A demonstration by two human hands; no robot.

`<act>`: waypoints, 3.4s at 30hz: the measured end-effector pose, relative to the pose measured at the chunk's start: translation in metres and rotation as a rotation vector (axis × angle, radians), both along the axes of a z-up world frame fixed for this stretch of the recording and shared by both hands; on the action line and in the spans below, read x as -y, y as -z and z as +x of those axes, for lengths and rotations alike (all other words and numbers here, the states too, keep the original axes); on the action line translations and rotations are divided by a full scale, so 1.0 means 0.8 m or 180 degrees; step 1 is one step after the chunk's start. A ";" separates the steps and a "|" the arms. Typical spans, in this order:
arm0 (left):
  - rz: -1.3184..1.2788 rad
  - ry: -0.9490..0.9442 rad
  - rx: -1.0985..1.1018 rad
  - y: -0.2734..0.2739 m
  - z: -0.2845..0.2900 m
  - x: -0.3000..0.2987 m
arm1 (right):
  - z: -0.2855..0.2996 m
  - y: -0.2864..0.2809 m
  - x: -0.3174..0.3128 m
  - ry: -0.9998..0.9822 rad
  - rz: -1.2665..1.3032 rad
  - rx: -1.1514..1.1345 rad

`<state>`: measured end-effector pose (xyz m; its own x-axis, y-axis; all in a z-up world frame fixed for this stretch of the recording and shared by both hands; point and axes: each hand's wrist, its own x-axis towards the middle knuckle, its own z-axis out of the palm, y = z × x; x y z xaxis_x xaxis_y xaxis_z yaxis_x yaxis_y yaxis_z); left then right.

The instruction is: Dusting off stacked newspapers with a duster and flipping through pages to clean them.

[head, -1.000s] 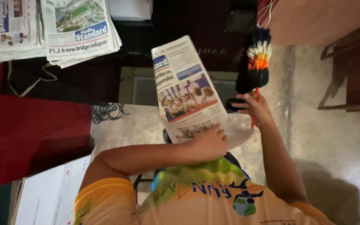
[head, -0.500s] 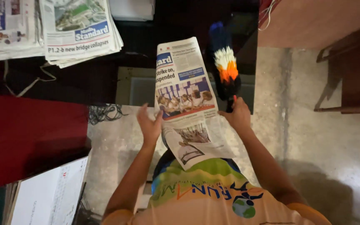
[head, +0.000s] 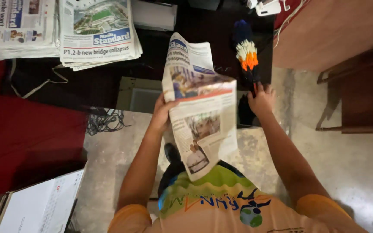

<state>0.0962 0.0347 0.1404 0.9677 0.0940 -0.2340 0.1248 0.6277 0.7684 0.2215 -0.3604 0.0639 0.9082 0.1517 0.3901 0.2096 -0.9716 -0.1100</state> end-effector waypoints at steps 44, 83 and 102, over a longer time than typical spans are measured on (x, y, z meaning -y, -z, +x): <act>0.4736 -0.0759 0.3299 -0.225 0.084 -0.136 | -0.046 -0.304 -0.103 -0.1840 0.1901 0.0883; 0.6602 0.1775 0.2440 -0.062 0.245 -0.376 | -0.102 -0.049 -0.367 0.1072 0.6903 0.0177; 0.3728 0.1024 0.2438 0.020 0.282 -0.444 | -0.091 -0.027 -0.518 0.0751 0.6046 -0.1237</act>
